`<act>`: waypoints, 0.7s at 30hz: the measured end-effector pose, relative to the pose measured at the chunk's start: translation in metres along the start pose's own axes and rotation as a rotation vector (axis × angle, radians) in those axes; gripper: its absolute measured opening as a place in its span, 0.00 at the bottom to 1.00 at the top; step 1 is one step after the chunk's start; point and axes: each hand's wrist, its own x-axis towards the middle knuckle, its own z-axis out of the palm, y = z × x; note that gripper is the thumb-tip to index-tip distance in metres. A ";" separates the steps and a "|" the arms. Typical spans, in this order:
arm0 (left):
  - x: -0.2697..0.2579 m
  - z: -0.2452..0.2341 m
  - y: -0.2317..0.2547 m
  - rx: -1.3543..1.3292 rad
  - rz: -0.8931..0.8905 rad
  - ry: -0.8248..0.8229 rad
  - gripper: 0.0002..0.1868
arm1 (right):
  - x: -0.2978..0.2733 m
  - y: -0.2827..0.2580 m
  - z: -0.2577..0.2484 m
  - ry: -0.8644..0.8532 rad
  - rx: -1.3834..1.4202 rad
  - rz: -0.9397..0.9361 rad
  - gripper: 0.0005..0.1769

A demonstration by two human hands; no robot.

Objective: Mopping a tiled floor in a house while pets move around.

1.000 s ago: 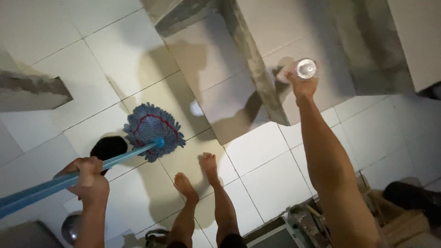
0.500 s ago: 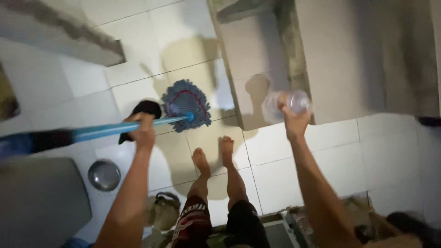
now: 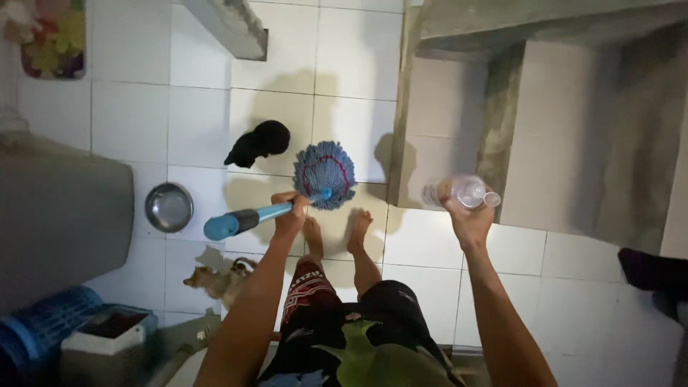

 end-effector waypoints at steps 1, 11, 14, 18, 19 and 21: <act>-0.010 -0.006 -0.004 0.003 -0.040 0.009 0.15 | 0.002 -0.002 -0.001 -0.025 -0.036 0.016 0.25; -0.085 -0.028 -0.028 0.230 0.210 -0.016 0.15 | -0.025 -0.006 0.006 -0.076 -0.148 0.081 0.25; -0.092 -0.038 -0.043 0.037 -0.092 -0.019 0.18 | -0.035 -0.011 0.011 -0.083 -0.137 0.092 0.24; -0.099 -0.069 -0.064 0.113 -0.179 -0.011 0.18 | -0.049 0.011 0.012 -0.064 -0.172 0.067 0.26; -0.104 -0.078 -0.052 0.043 -0.240 0.009 0.17 | -0.058 0.007 0.012 -0.050 -0.174 0.078 0.27; -0.101 -0.097 -0.045 -0.037 -0.290 0.029 0.17 | -0.063 0.006 0.021 -0.029 -0.178 0.075 0.28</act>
